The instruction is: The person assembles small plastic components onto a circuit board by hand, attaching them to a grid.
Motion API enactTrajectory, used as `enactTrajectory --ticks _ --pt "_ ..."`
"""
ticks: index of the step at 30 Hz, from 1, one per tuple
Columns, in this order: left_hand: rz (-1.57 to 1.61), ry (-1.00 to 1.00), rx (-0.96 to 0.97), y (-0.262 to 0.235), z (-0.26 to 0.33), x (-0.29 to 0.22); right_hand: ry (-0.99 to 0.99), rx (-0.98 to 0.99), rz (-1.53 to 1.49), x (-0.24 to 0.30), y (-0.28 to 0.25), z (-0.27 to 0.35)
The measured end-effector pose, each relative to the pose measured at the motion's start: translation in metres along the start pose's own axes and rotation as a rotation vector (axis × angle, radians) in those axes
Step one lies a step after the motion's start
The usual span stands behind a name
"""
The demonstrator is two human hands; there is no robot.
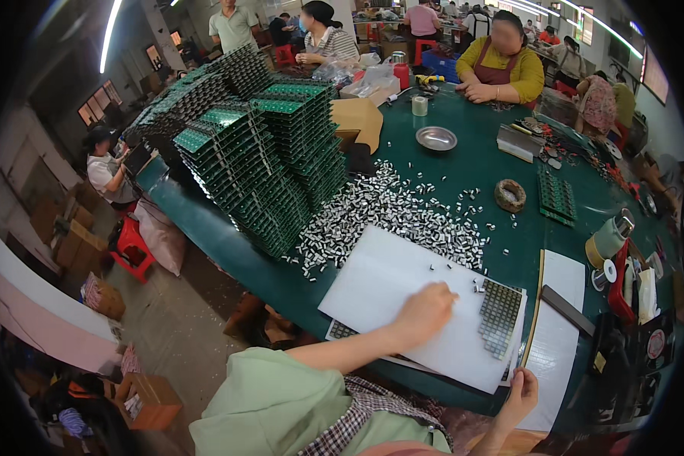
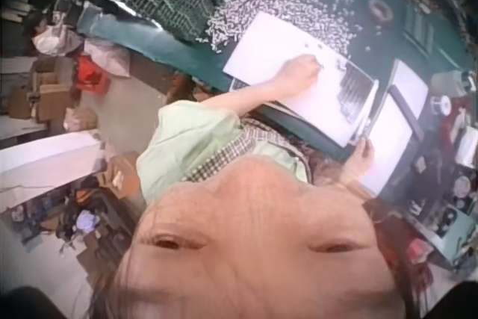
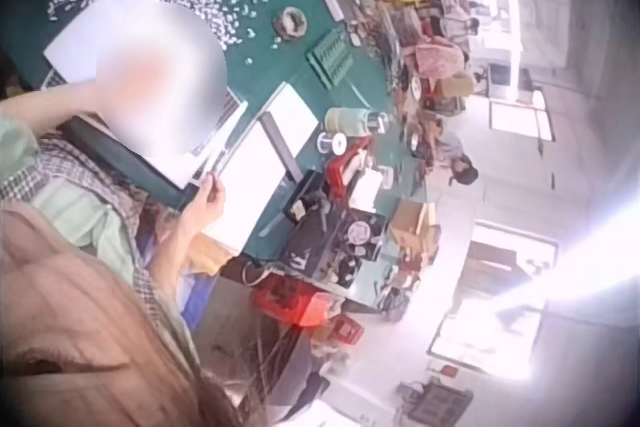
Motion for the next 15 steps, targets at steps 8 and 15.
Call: enactTrajectory --ticks 8,15 --pt "-0.292 -0.140 -0.272 -0.011 -0.005 0.086 0.050 -0.128 -0.064 -0.006 0.023 0.007" --pt "-0.359 -0.076 -0.056 -0.015 0.007 0.060 -0.041 -0.082 -0.346 0.007 0.034 -0.011"
Point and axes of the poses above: each hand's wrist, its own z-axis away from the middle knuckle, its own y-axis out of the palm, x = y × z, the point moved 1 cm from there along -z, towards the middle knuckle, and after that the axes turned 14 degrees about x, right-handed, at the moved point
